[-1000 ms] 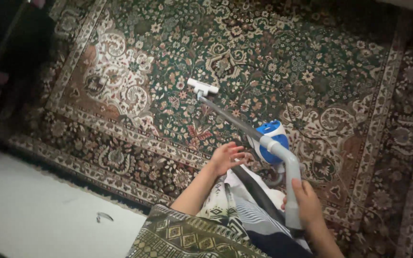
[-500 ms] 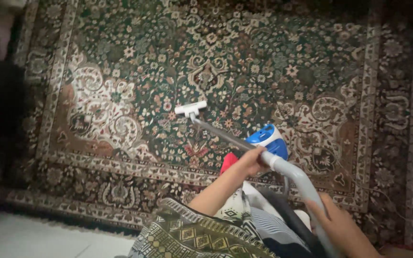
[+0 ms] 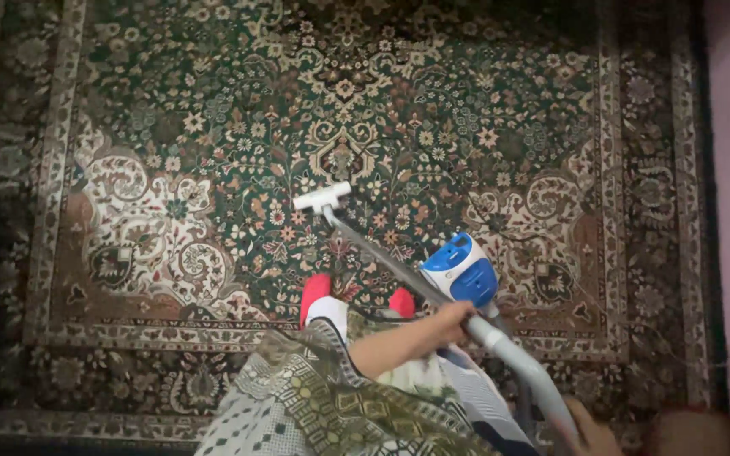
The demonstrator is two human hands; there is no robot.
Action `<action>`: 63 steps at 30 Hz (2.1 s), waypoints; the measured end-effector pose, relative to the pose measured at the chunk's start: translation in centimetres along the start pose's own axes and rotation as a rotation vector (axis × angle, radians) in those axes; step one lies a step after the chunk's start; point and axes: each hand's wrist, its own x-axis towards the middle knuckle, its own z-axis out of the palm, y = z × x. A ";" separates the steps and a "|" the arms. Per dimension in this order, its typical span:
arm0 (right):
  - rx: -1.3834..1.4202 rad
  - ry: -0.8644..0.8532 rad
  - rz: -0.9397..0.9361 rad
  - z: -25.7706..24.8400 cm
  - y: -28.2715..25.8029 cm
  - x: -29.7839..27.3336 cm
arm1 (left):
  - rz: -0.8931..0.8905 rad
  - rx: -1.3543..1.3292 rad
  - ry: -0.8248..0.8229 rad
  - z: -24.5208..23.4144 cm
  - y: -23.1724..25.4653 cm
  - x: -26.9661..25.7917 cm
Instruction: Vacuuming a patterned carpet in a bedroom.
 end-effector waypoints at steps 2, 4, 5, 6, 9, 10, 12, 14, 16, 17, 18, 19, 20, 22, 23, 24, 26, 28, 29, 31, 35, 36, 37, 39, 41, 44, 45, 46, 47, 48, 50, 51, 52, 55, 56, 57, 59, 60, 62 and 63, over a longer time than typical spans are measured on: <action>0.096 -0.025 0.124 2.8 -11.4 -0.4 | -0.010 0.018 0.053 -1.9 4.1 -1.2; 0.084 -0.019 0.133 4.7 -18.9 -2.6 | 0.042 0.072 0.032 -3.6 7.3 -4.7; 0.059 -0.015 0.131 5.7 -22.7 -3.4 | 0.108 0.118 0.009 -4.6 9.1 -6.5; 0.076 -0.011 0.130 6.8 -25.1 -4.0 | 0.103 0.135 0.011 -5.8 10.5 -7.2; 0.031 0.027 0.071 11.2 -29.2 -4.5 | 0.132 0.086 0.234 -8.6 13.3 -10.2; -0.010 0.094 -0.027 13.2 -29.1 -3.1 | 0.147 -0.023 0.203 -8.9 14.8 -11.8; -0.040 0.170 -0.113 16.9 -30.0 -1.9 | 0.149 -0.119 0.169 -9.9 16.9 -14.3; -0.062 0.177 -0.216 19.9 -32.4 -1.8 | 0.329 -0.058 0.285 -11.4 18.6 -16.2; -0.042 0.190 -0.231 22.1 -33.5 -1.8 | 0.370 0.004 0.410 -13.6 20.2 -16.3; -0.032 0.201 -0.250 23.1 -34.0 -1.7 | 0.416 0.057 0.533 -14.5 21.1 -16.2; -0.017 0.214 -0.236 23.0 -34.4 -2.9 | 0.404 0.076 0.526 -13.9 20.9 -16.5; 0.000 0.279 -0.281 22.8 -34.9 -4.1 | 0.466 0.168 0.511 -13.3 20.8 -16.7; 0.016 0.346 -0.323 22.7 -35.3 -5.4 | 0.527 0.260 0.493 -12.7 20.6 -17.0; 0.047 0.376 -0.281 23.0 -36.0 -7.9 | 0.452 0.272 0.528 -8.4 20.4 -20.8; 0.065 0.393 -0.254 23.0 -36.5 -8.9 | 0.390 0.268 0.575 -6.1 20.7 -22.6; 0.073 0.403 -0.251 23.7 -35.7 -9.1 | 0.389 0.280 0.568 -6.0 19.8 -22.0; -0.003 0.393 -0.059 25.6 -34.1 -9.5 | 0.416 0.264 0.413 -6.4 17.8 -21.0; 0.001 0.376 -0.009 26.9 -31.7 -10.6 | 0.251 0.377 0.315 -7.6 15.6 -18.6; -0.003 0.357 0.034 27.7 -30.4 -11.2 | 0.093 0.480 0.215 -8.3 14.4 -17.4; 0.018 0.322 0.085 29.0 -28.0 -12.4 | 0.088 0.574 0.193 -6.9 11.1 -19.6; 0.052 0.176 0.242 29.3 -24.1 -13.3 | 0.003 0.878 0.202 -5.0 7.1 -21.2; 0.059 0.181 0.251 28.4 -24.8 -14.4 | -0.004 0.885 0.194 -6.0 6.0 -19.2; 0.078 0.155 0.277 27.5 -25.5 -15.4 | 0.002 0.720 0.092 -6.9 4.8 -17.2; 0.109 0.123 0.309 26.2 -27.0 -17.2 | -0.008 0.559 -0.001 -7.3 3.6 -16.5; 0.061 0.151 0.303 24.7 -29.1 -18.1 | -0.019 0.758 0.092 -5.0 4.4 -18.5; -0.073 0.223 0.226 23.4 -31.7 -18.5 | 0.032 0.588 0.062 -7.1 4.1 -14.1; -0.063 0.226 0.231 23.3 -33.2 -17.9 | 0.026 0.597 0.060 -7.5 5.3 -13.4; -0.086 0.326 0.157 22.9 -34.7 -17.3 | 0.099 0.473 0.095 -7.6 6.5 -12.5; -0.109 0.427 0.084 22.5 -36.1 -16.6 | 0.171 0.349 0.129 -7.7 7.6 -11.6; -0.101 0.430 0.091 22.7 -37.0 -15.3 | 0.164 0.357 0.127 -7.6 9.5 -12.0; -0.130 0.441 -0.027 23.1 -38.6 -12.6 | 0.305 0.259 0.054 -7.3 13.2 -12.8; -0.126 0.440 -0.024 22.7 -39.7 -11.9 | 0.302 0.263 0.055 -6.7 14.6 -13.5; -0.146 0.457 -0.074 22.5 -40.9 -11.3 | 0.305 0.208 -0.031 -6.2 16.0 -14.5; -0.194 0.502 -0.156 22.1 -42.1 -11.1 | 0.234 0.140 -0.081 -4.2 18.7 -16.4; -0.225 0.521 -0.187 22.1 -42.0 -11.3 | 0.160 0.120 -0.038 -3.7 19.3 -17.0; -0.223 0.525 -0.195 22.3 -41.8 -12.3 | 0.167 0.124 -0.039 -4.0 19.1 -16.5; -0.143 0.549 -0.154 22.2 -41.4 -14.4 | 0.073 0.260 -0.043 -4.4 18.4 -15.4; -0.147 0.546 -0.160 22.0 -41.3 -14.4 | 0.080 0.255 -0.041 -3.0 18.3 -17.6; -0.059 0.634 -0.245 21.5 -41.2 -14.4 | 0.261 0.379 -0.023 -0.3 18.1 -22.0; -0.060 0.633 -0.254 21.4 -41.7 -13.1 | 0.270 0.378 -0.020 -1.3 19.8 -21.0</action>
